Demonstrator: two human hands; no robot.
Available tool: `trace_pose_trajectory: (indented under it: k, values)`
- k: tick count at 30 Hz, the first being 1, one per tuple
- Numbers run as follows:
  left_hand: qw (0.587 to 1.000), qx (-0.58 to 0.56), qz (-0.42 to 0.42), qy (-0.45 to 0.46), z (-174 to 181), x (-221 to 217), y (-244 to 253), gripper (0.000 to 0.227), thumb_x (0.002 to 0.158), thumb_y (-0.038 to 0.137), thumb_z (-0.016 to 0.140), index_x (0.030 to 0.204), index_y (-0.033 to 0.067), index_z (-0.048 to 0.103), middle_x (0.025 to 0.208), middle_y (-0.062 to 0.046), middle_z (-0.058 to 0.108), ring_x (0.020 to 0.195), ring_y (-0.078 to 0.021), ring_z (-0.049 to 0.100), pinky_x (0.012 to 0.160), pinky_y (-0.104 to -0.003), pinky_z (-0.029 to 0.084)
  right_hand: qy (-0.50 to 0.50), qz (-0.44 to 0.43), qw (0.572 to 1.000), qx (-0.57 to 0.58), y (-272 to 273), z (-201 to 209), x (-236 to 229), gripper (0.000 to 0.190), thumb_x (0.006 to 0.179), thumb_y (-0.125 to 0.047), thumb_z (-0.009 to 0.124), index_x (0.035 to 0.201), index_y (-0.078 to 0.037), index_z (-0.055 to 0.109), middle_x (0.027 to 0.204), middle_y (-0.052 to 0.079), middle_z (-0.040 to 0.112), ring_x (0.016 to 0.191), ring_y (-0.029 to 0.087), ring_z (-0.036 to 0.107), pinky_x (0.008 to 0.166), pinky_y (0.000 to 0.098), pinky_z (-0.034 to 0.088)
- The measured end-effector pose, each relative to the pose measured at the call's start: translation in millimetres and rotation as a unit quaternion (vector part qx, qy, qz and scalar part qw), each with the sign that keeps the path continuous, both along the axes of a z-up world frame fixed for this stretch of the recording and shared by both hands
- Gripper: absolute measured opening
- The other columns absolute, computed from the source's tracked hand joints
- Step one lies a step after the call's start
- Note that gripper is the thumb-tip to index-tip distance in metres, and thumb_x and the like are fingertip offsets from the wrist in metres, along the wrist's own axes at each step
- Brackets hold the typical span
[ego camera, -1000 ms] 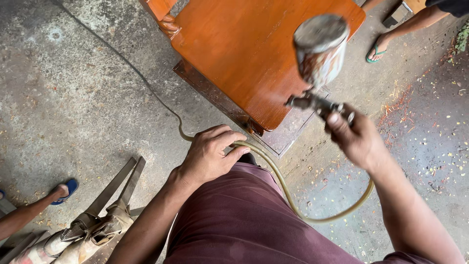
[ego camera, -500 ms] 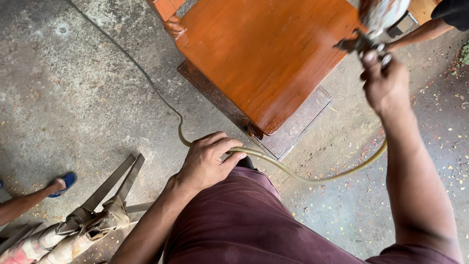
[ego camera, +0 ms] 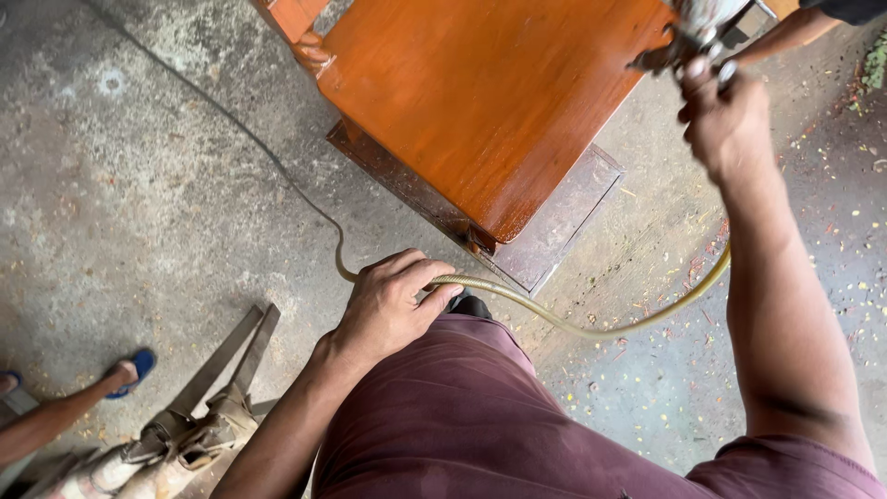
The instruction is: The person uses a spray gun to apply a brown finish to a wooden chair, covering the legs, seat, and backrest. The chair is repositioned to access different sides, and the person sprays each section methodically.
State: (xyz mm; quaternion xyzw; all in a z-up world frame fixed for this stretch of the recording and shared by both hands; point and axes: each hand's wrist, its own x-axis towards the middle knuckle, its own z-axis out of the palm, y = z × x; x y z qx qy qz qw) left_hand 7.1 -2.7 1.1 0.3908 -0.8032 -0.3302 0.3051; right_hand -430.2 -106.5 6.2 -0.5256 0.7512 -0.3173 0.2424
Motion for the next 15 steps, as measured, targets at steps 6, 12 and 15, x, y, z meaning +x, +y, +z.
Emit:
trace_pose_trajectory:
  k: [6,12,15]
  values:
    - [0.999,-0.012,-0.043,0.013,5.0,15.0,-5.3,0.02,0.086,0.017,0.082,0.101,0.0056,0.075,0.088,-0.007,0.072,0.077,-0.0216,0.072,0.066,-0.035,0.058,-0.065,0.001,0.998,0.011,92.4,30.5,72.2,0.062,0.107,-0.061,0.056,0.112,0.001,0.061,0.082,0.005,0.061,0.068,0.012,0.055,0.06,0.0294,0.046]
    - [0.996,-0.016,-0.085,0.026,2.3,22.3,-8.4,0.021,0.086,0.017,0.083,0.101,0.0055,0.074,0.089,-0.008,0.073,0.08,-0.0226,0.073,0.069,-0.035,0.059,-0.034,0.005,0.993,0.114,158.6,39.3,123.7,0.066,0.094,-0.063,0.055,0.112,0.0,0.059,0.076,0.008,0.068,0.063,0.015,0.058,0.055,0.0333,0.049]
    - [0.994,-0.007,-0.101,0.031,0.1,21.4,-6.9,0.022,0.086,0.018,0.083,0.101,0.0052,0.074,0.089,-0.008,0.073,0.079,-0.0221,0.074,0.068,-0.034,0.059,0.023,0.032,0.979,0.199,184.7,41.4,136.5,0.063,0.096,-0.061,0.058,0.119,-0.003,0.064,0.07,0.016,0.065,0.06,0.02,0.057,0.054,0.0383,0.047]
